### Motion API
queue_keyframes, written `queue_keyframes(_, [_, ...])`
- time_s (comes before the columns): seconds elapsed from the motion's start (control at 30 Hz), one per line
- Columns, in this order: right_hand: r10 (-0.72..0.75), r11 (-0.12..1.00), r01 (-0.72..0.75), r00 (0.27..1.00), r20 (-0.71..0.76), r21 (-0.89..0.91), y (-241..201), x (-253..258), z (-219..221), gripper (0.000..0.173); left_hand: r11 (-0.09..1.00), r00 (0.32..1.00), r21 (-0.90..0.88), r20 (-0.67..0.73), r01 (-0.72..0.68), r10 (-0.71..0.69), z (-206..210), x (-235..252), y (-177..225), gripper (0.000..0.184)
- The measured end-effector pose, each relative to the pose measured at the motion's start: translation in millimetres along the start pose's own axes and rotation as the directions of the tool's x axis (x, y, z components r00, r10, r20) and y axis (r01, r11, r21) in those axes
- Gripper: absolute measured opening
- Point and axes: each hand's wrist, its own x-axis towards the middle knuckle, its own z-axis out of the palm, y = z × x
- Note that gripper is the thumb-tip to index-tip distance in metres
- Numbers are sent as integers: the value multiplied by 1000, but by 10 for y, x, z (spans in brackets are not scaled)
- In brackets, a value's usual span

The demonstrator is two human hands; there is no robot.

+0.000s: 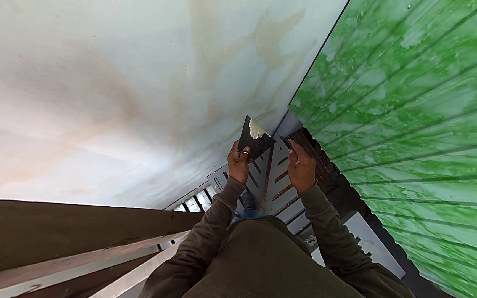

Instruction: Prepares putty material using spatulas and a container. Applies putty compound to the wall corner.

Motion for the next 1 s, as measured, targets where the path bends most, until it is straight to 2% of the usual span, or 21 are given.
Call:
queue_keyframes(0.03, [126, 981, -128, 992, 19, 146, -64, -14, -28, 34, 999, 999, -2, -12, -46, 45, -18, -23, 14, 28])
queue_keyframes(0.1, [272, 845, -271, 960, 66, 460, -165, -49, -63, 29, 993, 992, -5, -17, -122, 122, -60, -54, 48, 29])
queue_keyframes(0.13, [282, 795, -272, 957, 66, 543, -196, -85, -57, 27, 990, 990, -17, -23, -140, 140, -74, -66, 69, 29])
queue_keyframes(0.17, [238, 810, -222, 970, 42, 542, -223, -140, -46, 28, 989, 989, -37, -26, -146, 145, -87, -82, 87, 30])
queue_keyframes(0.23, [2, 938, 6, 1000, -25, 345, -226, -254, -8, 33, 987, 989, -64, -25, -150, 149, -106, -123, 120, 30])
queue_keyframes(0.27, [-129, 964, 137, 990, -49, 226, -221, -281, 13, 34, 986, 989, -73, -25, -150, 149, -110, -141, 133, 30])
queue_keyframes(0.37, [-402, 914, 404, 913, -72, 22, -290, -266, 1, 40, 988, 992, -86, -16, -126, 125, -99, -223, 172, 30])
queue_keyframes(0.47, [-547, 836, 539, 833, -82, -103, -434, -183, -80, 45, 993, 994, -63, 9, -104, 105, -26, -303, 239, 30])
queue_keyframes(0.57, [-592, 801, 578, 804, -62, -158, -476, -150, -106, 49, 995, 993, -12, 63, -104, 104, 67, -389, 332, 30])
queue_keyframes(0.7, [-554, 824, 546, 833, -9, -150, -403, -186, -58, 50, 993, 979, -5, 163, -121, 120, 108, -457, 466, 31])
queue_keyframes(1.0, [-589, 805, 577, 805, -71, -135, -505, -109, -342, 46, 939, 905, 74, 304, -335, 299, 233, -382, 782, 34])
